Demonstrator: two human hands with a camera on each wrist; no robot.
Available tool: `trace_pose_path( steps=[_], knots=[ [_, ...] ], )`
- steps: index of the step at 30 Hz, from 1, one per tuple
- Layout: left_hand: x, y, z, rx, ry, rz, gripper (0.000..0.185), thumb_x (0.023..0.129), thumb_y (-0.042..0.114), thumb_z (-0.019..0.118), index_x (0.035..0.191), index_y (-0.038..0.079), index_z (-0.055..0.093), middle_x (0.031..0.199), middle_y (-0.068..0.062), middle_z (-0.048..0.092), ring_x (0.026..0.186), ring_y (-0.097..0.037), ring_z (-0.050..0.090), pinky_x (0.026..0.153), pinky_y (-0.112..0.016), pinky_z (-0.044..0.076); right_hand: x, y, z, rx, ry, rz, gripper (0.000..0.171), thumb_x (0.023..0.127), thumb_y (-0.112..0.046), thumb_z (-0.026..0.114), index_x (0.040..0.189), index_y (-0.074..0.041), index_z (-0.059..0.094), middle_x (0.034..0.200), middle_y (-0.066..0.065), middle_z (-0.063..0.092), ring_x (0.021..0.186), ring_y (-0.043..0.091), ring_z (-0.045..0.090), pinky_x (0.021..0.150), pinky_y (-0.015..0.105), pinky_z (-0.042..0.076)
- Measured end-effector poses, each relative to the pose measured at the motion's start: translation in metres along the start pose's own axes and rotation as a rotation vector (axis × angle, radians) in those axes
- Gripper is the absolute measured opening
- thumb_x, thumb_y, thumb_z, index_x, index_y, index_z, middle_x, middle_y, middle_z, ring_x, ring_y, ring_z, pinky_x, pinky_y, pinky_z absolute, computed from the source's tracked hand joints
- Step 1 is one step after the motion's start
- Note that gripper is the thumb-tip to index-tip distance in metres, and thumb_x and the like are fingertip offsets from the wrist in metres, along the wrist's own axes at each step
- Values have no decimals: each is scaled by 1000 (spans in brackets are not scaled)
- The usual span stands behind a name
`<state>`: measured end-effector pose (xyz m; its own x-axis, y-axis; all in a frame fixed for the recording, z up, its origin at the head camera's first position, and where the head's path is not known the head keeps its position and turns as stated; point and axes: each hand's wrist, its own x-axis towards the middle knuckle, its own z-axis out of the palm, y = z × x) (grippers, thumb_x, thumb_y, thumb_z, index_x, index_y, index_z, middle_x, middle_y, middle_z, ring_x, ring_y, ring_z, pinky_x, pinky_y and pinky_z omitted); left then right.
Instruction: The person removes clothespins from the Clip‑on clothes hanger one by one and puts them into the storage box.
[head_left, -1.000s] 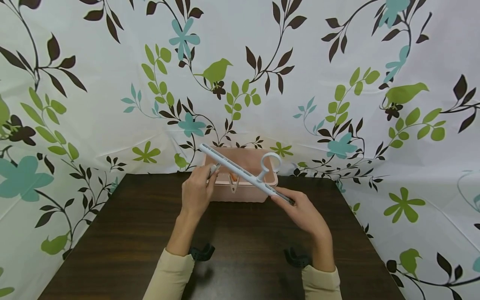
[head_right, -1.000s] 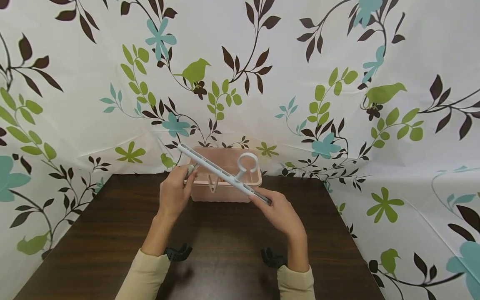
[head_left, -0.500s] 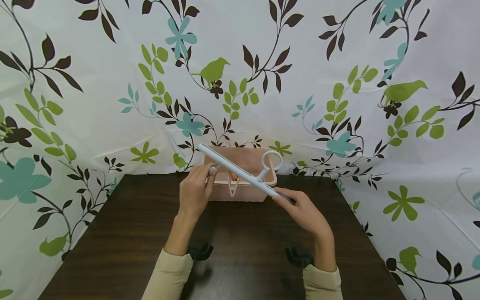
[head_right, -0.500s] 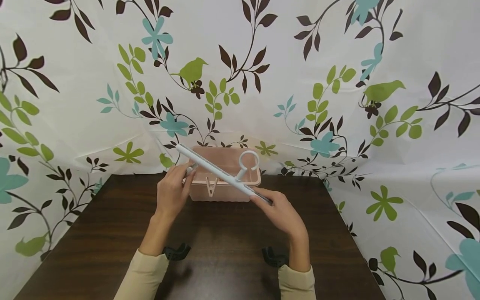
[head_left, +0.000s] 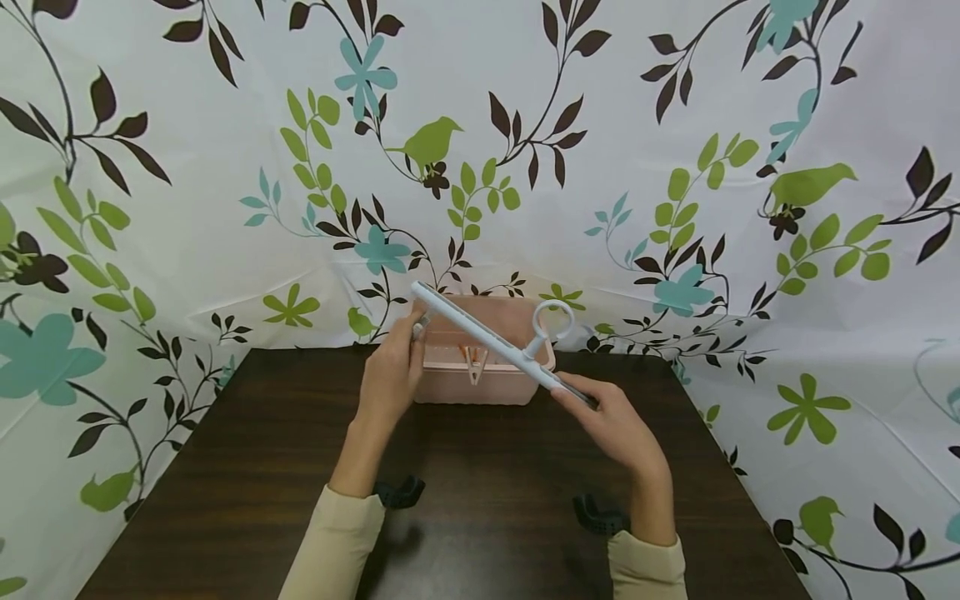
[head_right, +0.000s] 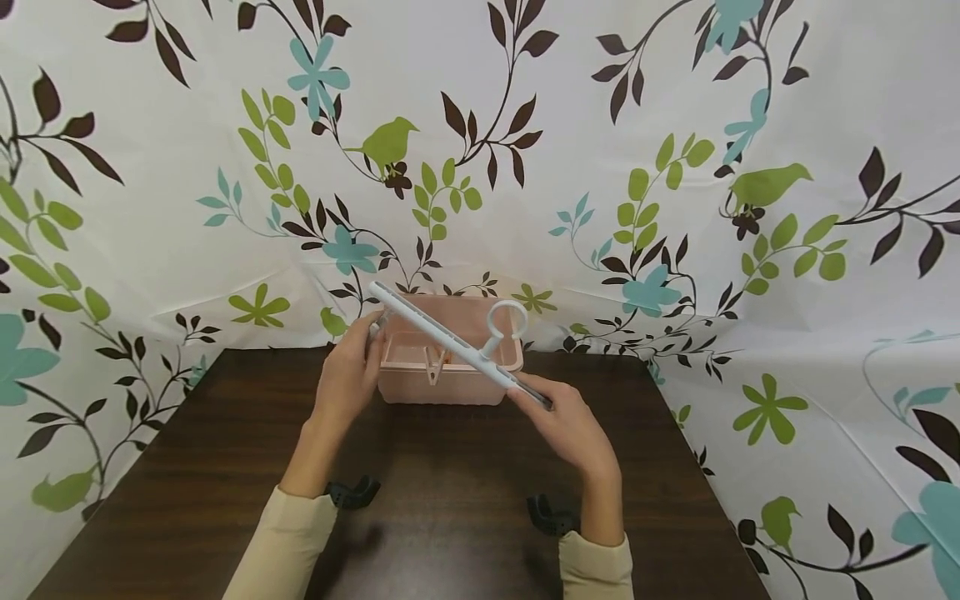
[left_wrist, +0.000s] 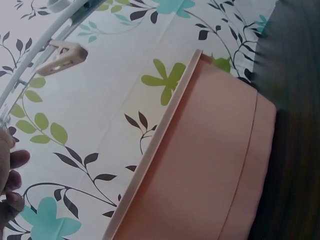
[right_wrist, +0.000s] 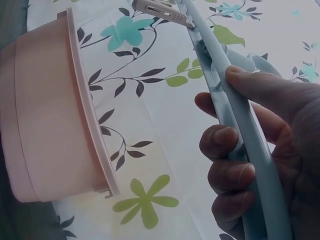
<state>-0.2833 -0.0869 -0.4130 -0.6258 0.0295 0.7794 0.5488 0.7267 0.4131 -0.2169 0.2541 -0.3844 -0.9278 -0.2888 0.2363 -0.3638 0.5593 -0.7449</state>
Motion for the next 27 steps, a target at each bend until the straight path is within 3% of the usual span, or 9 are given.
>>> trace_pose_path(
  steps=[3,5,9,12,15,20,27],
  knots=[
    [4,-2,2,-37,-84,-79,41,112,5,54,152,1,54,130,-21,68,93,-35,73,69,-51,60,0,2,-1,0,9,-1,43,109,-44,64,146,-23,69,142,1,71,126,23,68,105,57,55],
    [7,-4,5,-35,-148,-130,35,113,9,50,146,1,55,126,-20,64,88,-34,67,68,-50,57,-1,3,-1,1,12,-5,42,109,-44,64,146,-25,69,142,0,71,126,23,68,105,57,55],
    [12,-5,14,-3,-251,-221,38,114,31,44,138,5,55,118,-15,59,88,-32,63,72,-53,56,-2,5,-2,6,16,-6,41,109,-44,64,146,-26,69,143,0,71,128,23,68,105,58,55],
    [16,-4,21,8,-283,-275,51,114,46,40,147,11,54,123,-13,61,97,-35,68,79,-57,57,-2,6,-2,8,20,-5,42,109,-44,64,146,-24,69,143,1,71,128,24,68,106,59,55],
    [22,-5,26,39,-301,-271,53,115,47,42,150,11,56,130,-14,64,109,-36,70,85,-60,58,-1,7,-3,7,23,-5,43,109,-44,65,146,-23,69,143,1,71,128,24,68,106,59,55],
    [34,-4,34,116,-356,-202,48,110,41,62,147,10,59,133,-14,68,113,-35,72,81,-57,60,-1,9,-4,11,27,-4,42,109,-44,65,145,-25,69,142,0,71,127,23,69,105,57,55],
    [45,-2,44,193,-359,-127,46,104,32,76,144,13,64,114,-12,77,82,-33,75,60,-51,57,-2,6,-6,12,29,0,44,108,-45,66,146,-23,69,143,1,71,128,24,69,105,58,55]
  ],
)
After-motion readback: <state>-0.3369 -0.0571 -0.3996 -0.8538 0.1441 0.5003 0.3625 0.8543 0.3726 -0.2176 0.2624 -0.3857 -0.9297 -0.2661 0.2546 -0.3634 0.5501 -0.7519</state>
